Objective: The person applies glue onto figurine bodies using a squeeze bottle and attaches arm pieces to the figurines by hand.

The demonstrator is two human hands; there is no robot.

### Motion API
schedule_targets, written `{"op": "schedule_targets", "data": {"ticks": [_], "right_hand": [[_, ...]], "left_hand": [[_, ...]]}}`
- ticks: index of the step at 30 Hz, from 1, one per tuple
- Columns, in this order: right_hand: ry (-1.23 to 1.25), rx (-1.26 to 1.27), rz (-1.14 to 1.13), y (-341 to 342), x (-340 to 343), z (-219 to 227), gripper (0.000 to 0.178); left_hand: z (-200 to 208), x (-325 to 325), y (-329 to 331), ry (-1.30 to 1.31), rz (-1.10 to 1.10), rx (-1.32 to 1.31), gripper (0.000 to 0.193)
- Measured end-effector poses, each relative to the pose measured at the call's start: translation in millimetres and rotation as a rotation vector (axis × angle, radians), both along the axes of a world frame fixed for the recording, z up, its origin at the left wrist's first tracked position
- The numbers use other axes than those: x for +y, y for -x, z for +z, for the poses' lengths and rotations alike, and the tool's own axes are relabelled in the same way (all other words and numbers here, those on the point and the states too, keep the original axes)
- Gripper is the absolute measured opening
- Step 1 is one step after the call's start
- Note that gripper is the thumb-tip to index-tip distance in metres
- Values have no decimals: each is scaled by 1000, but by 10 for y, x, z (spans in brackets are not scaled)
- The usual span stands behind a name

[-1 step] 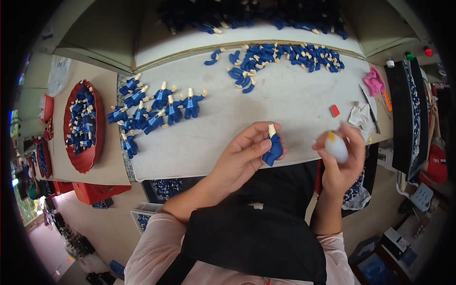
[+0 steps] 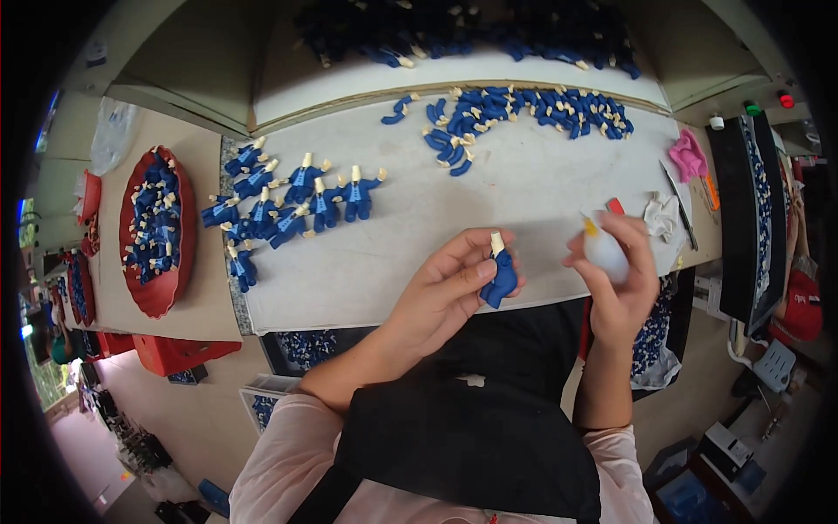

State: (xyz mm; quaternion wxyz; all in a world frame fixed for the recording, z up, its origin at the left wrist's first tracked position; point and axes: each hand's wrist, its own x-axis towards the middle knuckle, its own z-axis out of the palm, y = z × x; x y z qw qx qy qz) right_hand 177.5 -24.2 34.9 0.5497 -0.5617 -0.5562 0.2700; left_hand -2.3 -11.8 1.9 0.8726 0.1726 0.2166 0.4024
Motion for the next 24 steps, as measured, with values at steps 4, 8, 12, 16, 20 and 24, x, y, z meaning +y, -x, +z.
{"op": "schedule_targets", "data": {"ticks": [4, 8, 12, 16, 20, 24], "right_hand": [[102, 7, 335, 233, 532, -140, 26], [-33, -425, 478, 428, 795, -112, 32], [57, -612, 516, 507, 789, -95, 28], [72, -633, 453, 532, 689, -35, 26], [220, -344, 326, 396, 554, -66, 19], [213, 5, 307, 329, 342, -16, 11]], "left_hand": [[114, -52, 241, 11, 87, 37, 30], [37, -127, 409, 11, 145, 33, 30], [-18, -208, 509, -17, 165, -47, 28], [10, -253, 535, -20, 184, -41, 27], [-12, -137, 505, 9, 186, -66, 29], [14, -11, 408, 12, 202, -21, 33]]}}
